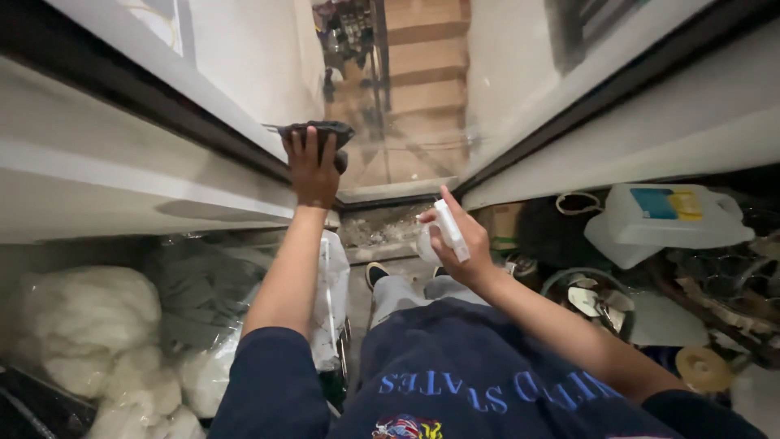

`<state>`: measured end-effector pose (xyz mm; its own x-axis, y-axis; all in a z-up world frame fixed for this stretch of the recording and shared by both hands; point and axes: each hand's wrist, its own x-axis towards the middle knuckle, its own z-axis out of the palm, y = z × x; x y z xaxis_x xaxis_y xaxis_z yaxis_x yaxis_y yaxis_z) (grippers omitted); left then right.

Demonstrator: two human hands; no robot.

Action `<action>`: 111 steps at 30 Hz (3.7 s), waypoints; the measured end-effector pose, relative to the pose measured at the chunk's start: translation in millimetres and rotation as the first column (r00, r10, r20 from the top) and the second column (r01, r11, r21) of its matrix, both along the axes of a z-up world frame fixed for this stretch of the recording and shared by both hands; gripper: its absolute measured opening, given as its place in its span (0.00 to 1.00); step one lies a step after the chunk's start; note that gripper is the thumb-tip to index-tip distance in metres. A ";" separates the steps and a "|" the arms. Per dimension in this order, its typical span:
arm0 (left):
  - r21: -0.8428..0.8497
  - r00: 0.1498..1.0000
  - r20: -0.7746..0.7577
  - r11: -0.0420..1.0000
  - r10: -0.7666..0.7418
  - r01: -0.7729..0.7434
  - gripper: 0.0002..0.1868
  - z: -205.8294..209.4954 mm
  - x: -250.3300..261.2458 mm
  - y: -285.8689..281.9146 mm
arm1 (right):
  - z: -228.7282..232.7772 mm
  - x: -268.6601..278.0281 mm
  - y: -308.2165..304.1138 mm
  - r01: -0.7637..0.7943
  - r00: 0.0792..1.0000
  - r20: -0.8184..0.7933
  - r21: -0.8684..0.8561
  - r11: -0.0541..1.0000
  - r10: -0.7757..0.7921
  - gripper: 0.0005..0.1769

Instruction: The person is cleaning a glass window using a spray bottle and a cloth.

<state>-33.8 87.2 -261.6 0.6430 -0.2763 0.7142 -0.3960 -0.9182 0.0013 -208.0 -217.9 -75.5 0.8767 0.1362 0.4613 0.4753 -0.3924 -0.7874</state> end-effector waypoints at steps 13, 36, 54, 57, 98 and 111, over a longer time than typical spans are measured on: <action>-0.738 0.978 0.034 0.665 0.206 -0.114 0.35 38.3 2.0 -213.8 | -18.1 -20.2 -31.5 0.199 0.979 -0.028 -0.087 0.976 -0.203 0.31; -0.066 0.692 0.117 -0.701 -0.712 -0.710 0.21 -53.9 57.8 -283.3 | -28.3 -59.6 -130.2 0.310 0.941 -0.196 0.167 0.936 -0.277 0.35; -0.142 0.913 0.030 -0.906 -0.408 -0.400 0.29 73.2 26.5 -169.1 | -20.4 -32.5 -62.8 0.232 0.965 -0.144 0.064 0.971 -0.221 0.34; -0.111 0.891 0.069 -0.891 -0.448 -0.440 0.30 69.2 23.6 -193.8 | -24.0 -40.1 -62.5 0.195 0.976 -0.118 0.096 0.976 -0.184 0.33; -0.229 0.898 0.110 -0.890 -0.427 -0.395 0.21 -99.0 4.7 -98.2 | -35.3 -34.6 -57.2 0.185 0.956 -0.241 0.058 0.981 -0.166 0.33; -0.440 0.968 -0.138 -0.862 -0.212 -0.251 0.21 -13.1 35.6 -172.0 | -27.2 -29.3 -36.9 0.093 0.992 -0.085 -0.021 0.995 -0.095 0.32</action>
<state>1.7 -84.8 -274.7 0.6732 0.4308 -0.6010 -0.1526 0.8762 0.4572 -237.3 -254.8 -102.8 0.9223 0.0583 0.3820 0.3664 -0.4459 -0.8167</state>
